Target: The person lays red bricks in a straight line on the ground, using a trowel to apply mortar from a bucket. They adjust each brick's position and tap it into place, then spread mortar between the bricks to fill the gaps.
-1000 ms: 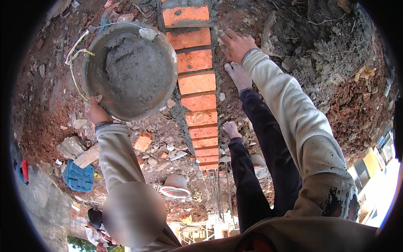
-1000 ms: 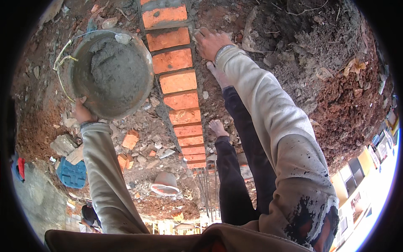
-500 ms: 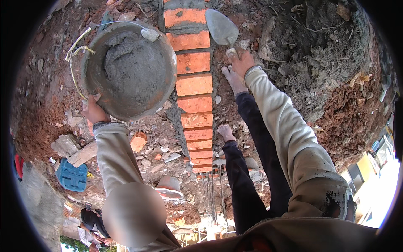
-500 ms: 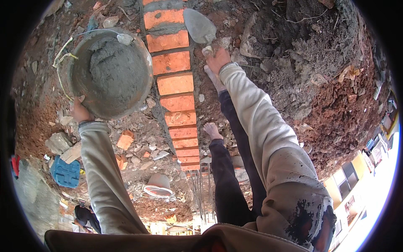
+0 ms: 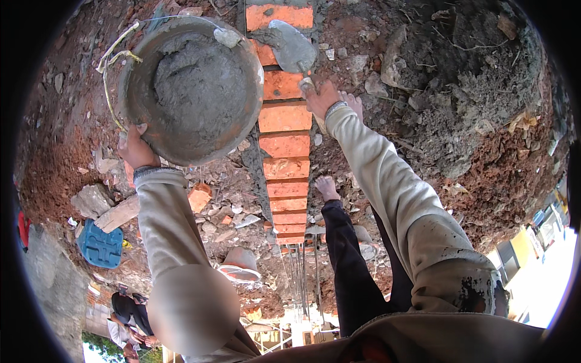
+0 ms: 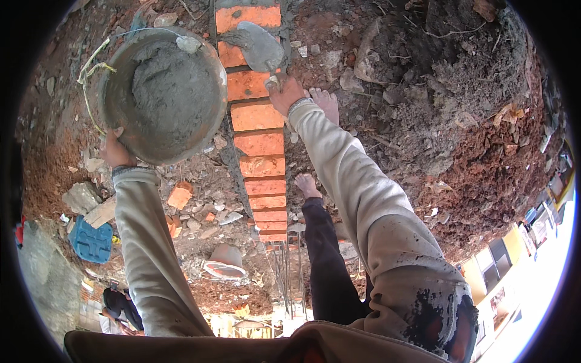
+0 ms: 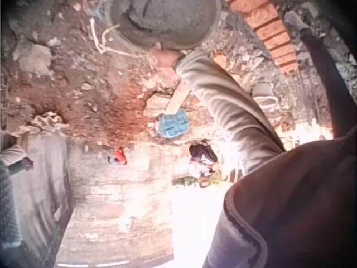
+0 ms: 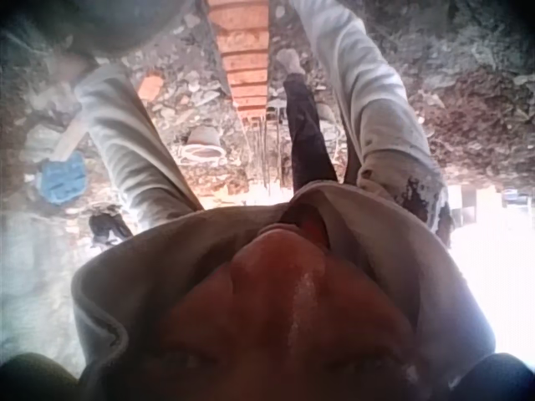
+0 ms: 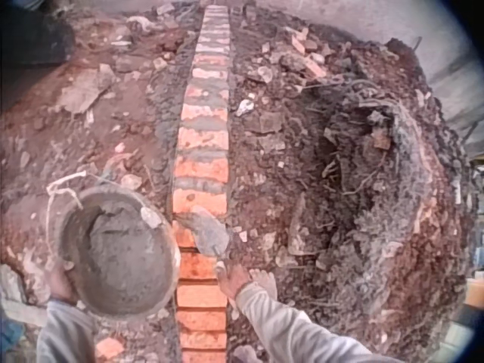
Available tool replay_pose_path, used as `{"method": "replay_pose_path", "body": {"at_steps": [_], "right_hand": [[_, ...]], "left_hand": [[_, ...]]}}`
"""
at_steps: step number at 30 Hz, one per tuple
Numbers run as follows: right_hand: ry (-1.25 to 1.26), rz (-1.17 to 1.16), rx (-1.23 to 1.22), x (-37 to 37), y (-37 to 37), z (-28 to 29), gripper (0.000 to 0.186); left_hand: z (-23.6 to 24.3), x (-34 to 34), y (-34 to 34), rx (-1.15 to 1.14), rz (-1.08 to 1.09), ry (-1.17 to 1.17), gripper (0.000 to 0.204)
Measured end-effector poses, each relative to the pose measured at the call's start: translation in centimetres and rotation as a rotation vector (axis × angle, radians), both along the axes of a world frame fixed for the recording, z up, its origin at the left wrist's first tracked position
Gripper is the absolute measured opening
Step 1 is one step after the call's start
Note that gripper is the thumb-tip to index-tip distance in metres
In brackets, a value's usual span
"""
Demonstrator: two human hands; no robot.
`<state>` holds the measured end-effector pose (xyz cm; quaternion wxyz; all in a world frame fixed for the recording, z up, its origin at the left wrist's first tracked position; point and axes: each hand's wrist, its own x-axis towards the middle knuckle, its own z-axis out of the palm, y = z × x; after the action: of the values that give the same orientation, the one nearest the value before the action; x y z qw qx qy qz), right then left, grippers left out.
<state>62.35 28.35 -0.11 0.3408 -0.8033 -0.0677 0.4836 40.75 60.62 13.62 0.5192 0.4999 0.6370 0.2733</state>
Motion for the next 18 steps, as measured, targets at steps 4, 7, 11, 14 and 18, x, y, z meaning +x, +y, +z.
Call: {"method": "replay_pose_path", "body": {"at_steps": [4, 7, 11, 14, 18], "right_hand": [[0.185, 0.075, 0.081, 2.0, 1.4, 0.8, 0.029], [0.253, 0.13, 0.143, 3.4, 0.5, -0.1, 0.03], [-0.184, 0.621, 0.143, 7.4, -4.6, 1.7, 0.039], [-0.574, 0.92, -0.026, 6.9, -5.7, 4.5, 0.048], [-0.564, 1.02, -0.203, 6.6, -3.8, 7.2, 0.056]], "left_hand": [[-0.1, 0.2, 0.0, 0.003, -0.013, -0.026, 0.014], [0.2, 0.7, -0.3, 0.002, 0.002, -0.01, 0.015], [-0.9, -0.6, 0.8, 0.015, -0.01, -0.012, 0.015], [-0.4, -0.6, 0.4, -0.035, 0.001, -0.029, 0.015], [-0.3, -1.3, 0.2, -0.07, -0.002, -0.06, 0.015]]}}
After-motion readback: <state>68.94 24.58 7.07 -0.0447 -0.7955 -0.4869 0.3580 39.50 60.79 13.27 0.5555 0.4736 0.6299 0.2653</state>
